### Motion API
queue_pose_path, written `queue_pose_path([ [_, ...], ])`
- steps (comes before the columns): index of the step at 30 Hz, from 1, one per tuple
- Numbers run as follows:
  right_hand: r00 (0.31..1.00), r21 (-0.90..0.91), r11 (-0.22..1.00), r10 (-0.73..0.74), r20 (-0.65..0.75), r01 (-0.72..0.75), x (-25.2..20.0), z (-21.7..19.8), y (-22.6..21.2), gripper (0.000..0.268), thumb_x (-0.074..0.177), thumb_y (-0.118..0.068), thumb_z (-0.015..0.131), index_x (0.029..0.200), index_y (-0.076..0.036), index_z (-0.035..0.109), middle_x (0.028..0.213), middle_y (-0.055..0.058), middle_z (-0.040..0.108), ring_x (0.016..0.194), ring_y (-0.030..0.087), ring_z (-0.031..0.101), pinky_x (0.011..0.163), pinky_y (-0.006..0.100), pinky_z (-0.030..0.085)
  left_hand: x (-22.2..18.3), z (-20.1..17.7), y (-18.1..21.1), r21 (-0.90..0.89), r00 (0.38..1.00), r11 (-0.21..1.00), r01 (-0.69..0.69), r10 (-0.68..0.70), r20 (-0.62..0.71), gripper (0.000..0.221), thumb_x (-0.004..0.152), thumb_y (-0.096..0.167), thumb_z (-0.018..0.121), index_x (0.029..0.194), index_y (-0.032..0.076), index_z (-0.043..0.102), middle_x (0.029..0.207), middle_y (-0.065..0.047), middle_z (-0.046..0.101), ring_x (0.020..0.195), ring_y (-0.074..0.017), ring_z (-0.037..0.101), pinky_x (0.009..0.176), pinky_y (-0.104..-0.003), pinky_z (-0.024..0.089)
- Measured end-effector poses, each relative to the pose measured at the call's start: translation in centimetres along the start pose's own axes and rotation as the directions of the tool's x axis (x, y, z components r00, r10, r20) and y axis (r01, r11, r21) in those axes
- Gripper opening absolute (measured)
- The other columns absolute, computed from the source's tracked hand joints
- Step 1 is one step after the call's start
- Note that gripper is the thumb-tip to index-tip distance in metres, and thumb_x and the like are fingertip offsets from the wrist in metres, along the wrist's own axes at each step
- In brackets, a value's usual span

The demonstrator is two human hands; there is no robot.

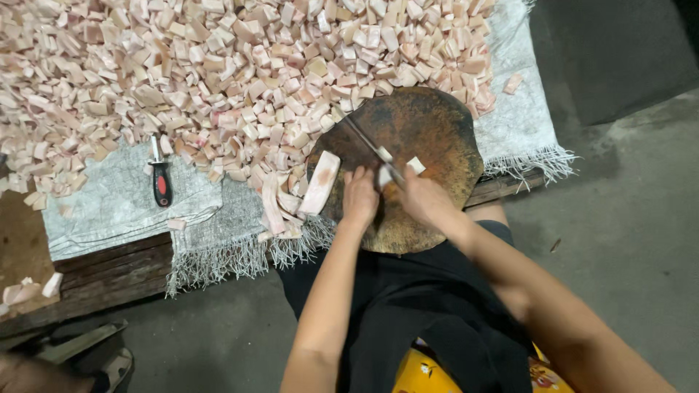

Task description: The person uses a large knife to cut strips of pork fat into small cubes on a wooden cutting board. The diced pieces are pushed onto a large pile of already chopped fat on a white sack.

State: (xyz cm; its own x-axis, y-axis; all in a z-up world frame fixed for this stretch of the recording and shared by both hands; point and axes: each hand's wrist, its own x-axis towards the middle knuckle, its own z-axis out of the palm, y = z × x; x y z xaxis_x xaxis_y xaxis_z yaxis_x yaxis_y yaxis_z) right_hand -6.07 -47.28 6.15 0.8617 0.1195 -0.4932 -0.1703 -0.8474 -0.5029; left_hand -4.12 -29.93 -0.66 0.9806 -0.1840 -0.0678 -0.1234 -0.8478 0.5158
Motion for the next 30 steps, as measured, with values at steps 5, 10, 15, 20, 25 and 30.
queue_pose_path([
  [5,0.993,0.106,0.990,0.079,0.083,-0.088,-5.1,-1.8,4.2,0.045,0.099,-0.038,0.053,0.125,-0.003,0.041,0.086,0.033,0.071,0.084,0.051,0.070,0.075,0.058,0.055,-1.9,-2.7,-2.8,-0.239,0.999,0.970,-0.038,0.031,-0.032,0.073,0.083,0.001,0.077,0.150,0.001,0.049,0.146,-0.025,0.049,0.136,-0.0403,0.044,0.114,-0.046,0.037],
  [10,0.998,0.109,0.992,0.066,0.011,-0.066,-7.2,-1.0,5.1,0.038,0.099,-0.033,0.054,0.118,-0.001,0.044,0.084,0.033,0.070,0.083,0.052,0.070,0.075,0.059,0.054,-2.0,-2.4,-1.7,-0.117,0.991,0.985,-0.129,0.131,0.007,0.058,0.079,0.004,0.078,0.135,0.003,0.062,0.136,-0.018,0.059,0.128,-0.0405,0.049,0.109,-0.046,0.042],
  [15,0.991,0.140,0.990,0.026,-0.132,-0.007,-8.8,-0.6,4.5,0.038,0.097,-0.028,0.056,0.120,-0.001,0.042,0.079,0.032,0.070,0.079,0.053,0.069,0.073,0.059,0.054,-0.1,0.1,0.1,-0.076,0.995,0.993,-0.091,0.088,-0.043,0.036,0.084,0.002,0.069,0.120,0.000,0.069,0.124,-0.019,0.063,0.118,-0.0404,0.055,0.103,-0.046,0.049],
  [20,0.985,0.083,0.996,-0.004,-0.171,0.019,-11.1,-0.5,3.9,0.035,0.098,-0.027,0.058,0.118,-0.001,0.045,0.074,0.033,0.068,0.074,0.052,0.069,0.067,0.059,0.055,0.9,1.7,0.8,0.035,0.991,0.996,-0.077,0.080,-0.110,0.044,0.079,-0.007,0.056,0.120,-0.003,0.068,0.124,-0.022,0.062,0.115,-0.0426,0.055,0.099,-0.047,0.051],
  [25,0.995,-0.009,0.999,0.040,-0.089,-0.041,-13.4,0.2,3.7,0.036,0.097,-0.026,0.058,0.118,0.000,0.044,0.069,0.028,0.070,0.064,0.048,0.071,0.059,0.056,0.056,1.3,1.2,1.3,-0.022,0.997,0.999,-0.035,0.033,-0.075,0.043,0.083,-0.004,0.053,0.123,0.000,0.069,0.125,-0.022,0.062,0.115,-0.0434,0.055,0.094,-0.050,0.051],
  [30,0.992,-0.033,0.999,0.034,-0.121,-0.038,-13.3,1.8,4.2,0.034,0.096,-0.026,0.061,0.112,0.000,0.044,0.069,0.029,0.069,0.066,0.049,0.069,0.060,0.058,0.055,1.6,1.3,0.7,-0.011,0.999,1.000,-0.026,0.026,-0.028,0.039,0.086,-0.002,0.052,0.120,0.003,0.071,0.126,-0.018,0.064,0.116,-0.0406,0.057,0.095,-0.049,0.052],
])
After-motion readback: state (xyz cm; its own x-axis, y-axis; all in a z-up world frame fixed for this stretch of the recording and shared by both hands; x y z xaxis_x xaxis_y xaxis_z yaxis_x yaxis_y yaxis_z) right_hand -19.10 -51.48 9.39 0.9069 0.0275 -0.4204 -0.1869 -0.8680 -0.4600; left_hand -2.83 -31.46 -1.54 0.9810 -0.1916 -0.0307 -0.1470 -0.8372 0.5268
